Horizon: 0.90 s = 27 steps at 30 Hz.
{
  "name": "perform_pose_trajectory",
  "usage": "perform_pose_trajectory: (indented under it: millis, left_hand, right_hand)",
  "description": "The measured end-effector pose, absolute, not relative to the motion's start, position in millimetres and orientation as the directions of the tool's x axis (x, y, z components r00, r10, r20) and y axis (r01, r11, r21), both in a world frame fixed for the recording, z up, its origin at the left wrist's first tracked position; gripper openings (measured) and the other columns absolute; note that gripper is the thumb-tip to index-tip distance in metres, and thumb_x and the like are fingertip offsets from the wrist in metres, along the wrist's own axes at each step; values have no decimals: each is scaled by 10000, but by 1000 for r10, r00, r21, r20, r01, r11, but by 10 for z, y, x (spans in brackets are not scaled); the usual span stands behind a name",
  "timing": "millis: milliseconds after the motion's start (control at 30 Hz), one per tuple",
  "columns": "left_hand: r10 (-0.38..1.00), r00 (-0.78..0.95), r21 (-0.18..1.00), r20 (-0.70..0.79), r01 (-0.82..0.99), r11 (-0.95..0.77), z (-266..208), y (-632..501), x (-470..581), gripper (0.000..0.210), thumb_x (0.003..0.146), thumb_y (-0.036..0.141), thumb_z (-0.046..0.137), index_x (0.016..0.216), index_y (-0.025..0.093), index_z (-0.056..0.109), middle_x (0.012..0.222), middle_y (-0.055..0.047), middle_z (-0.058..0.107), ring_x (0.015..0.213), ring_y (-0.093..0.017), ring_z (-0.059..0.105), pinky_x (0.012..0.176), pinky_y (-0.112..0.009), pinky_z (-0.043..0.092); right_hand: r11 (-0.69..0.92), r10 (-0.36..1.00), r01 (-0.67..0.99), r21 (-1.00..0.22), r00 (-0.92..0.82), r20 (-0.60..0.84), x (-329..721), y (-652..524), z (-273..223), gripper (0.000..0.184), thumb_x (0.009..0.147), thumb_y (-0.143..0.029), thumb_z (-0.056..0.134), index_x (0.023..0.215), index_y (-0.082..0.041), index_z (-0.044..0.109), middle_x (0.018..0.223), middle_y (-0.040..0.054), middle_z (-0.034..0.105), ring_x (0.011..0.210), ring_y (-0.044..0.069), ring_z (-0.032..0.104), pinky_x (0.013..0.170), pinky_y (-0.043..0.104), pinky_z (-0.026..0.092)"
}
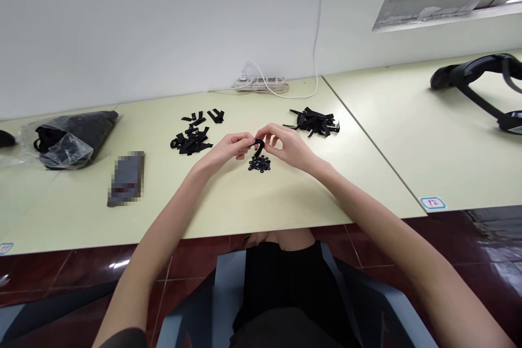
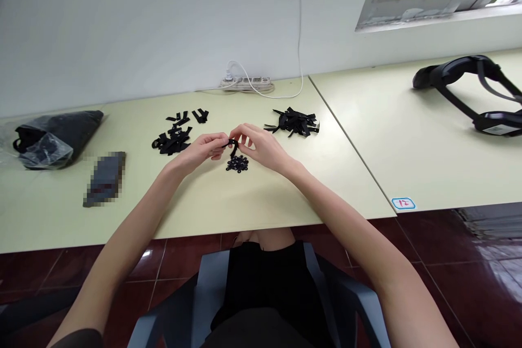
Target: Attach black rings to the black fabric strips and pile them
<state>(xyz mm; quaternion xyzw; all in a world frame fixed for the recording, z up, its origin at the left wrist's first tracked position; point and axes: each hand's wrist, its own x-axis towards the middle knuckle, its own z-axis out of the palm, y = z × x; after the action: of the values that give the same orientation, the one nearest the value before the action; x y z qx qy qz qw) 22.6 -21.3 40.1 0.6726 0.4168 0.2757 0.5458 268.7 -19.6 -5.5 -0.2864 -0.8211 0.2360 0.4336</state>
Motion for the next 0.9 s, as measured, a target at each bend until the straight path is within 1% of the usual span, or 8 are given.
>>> perform_pose_trajectory:
  millis: [67, 133, 267, 400, 533, 733, 833, 900]
  left_hand:
    - [853, 514, 976, -92, 215, -24, 379, -206, 229, 430, 1015, 563, 781, 813, 208, 647, 782, 23, 350, 680, -135, 301, 652, -308, 320]
    - [853, 513, 983, -96, 182, 1, 348, -185, 226, 426, 1016, 568, 798, 827, 208, 671, 773, 32, 297, 668, -135, 259, 632, -303, 299]
    - [862, 499, 990, -93, 137, 27, 306, -143, 210, 408, 996, 589, 837, 885, 207, 746, 756, 44, 243, 652, -133, 222, 602, -285, 276]
    - [860, 502, 993, -87, 116, 33, 308, -140, 204, 425, 988, 587, 858, 852, 206, 726, 748, 46, 240, 642, -128, 223, 587, -274, 275]
    - [854, 511, 991, -99, 129, 37, 307, -145, 198, 414, 1020, 567, 830, 857, 204, 717, 746, 47, 253, 639, -128, 234, 592, -273, 286]
    - [853, 512, 993, -97, 109, 47, 264, -114, 174, 334, 1042, 512, 813, 914, 211, 741, 760, 47, 255, 638, -128, 243, 590, -266, 297]
    - [859, 502, 994, -95, 101, 51, 256, -107, 177, 342, 1025, 520, 830, 912, 212, 735, 762, 49, 250, 639, -126, 239, 589, -262, 296]
    - [864, 494, 993, -94, 112, 44, 265, -113, 184, 358, 1018, 537, 832, 910, 212, 728, 763, 47, 260, 643, -127, 245, 596, -264, 301]
  right_hand:
    - [751, 653, 273, -601, -445, 613, 2683, -199, -58, 216, 1051, -192, 611, 1230, -285, 690, 1178, 45, 781, 922, 207, 711, 827, 384, 591]
    - [767, 638, 291, -572, -437, 634, 2685, -210, -47, 235, 1058, -176, 616, 1250, -293, 681, 1193, 40, 772, 922, 200, 711, 845, 384, 591]
    - [779, 626, 319, -540, -429, 651, 2697, -230, -17, 114, 1115, -249, 652, 1216, -292, 681, 1175, 41, 750, 922, 201, 709, 850, 383, 589]
    - [796, 605, 334, -504, -425, 673, 2703, -227, -13, 45, 1144, -275, 648, 1174, -278, 682, 1147, 49, 735, 906, 198, 699, 811, 373, 572]
    - [811, 584, 349, -469, -438, 683, 2703, -220, -22, 62, 1140, -251, 627, 1149, -273, 684, 1144, 54, 739, 882, 194, 692, 807, 373, 569]
    - [796, 602, 394, -459, -446, 662, 2709, -231, -6, 93, 1143, -247, 604, 1076, -271, 664, 1076, 42, 733, 873, 194, 695, 793, 364, 553]
    - [799, 598, 398, -451, -448, 665, 2717, -237, 5, 53, 1132, -231, 623, 1120, -268, 658, 1094, 41, 738, 885, 192, 696, 797, 354, 545]
    - [811, 582, 389, -437, -467, 665, 2720, -241, 6, 84, 1117, -229, 654, 1191, -270, 658, 1138, 44, 753, 901, 195, 696, 803, 348, 546]
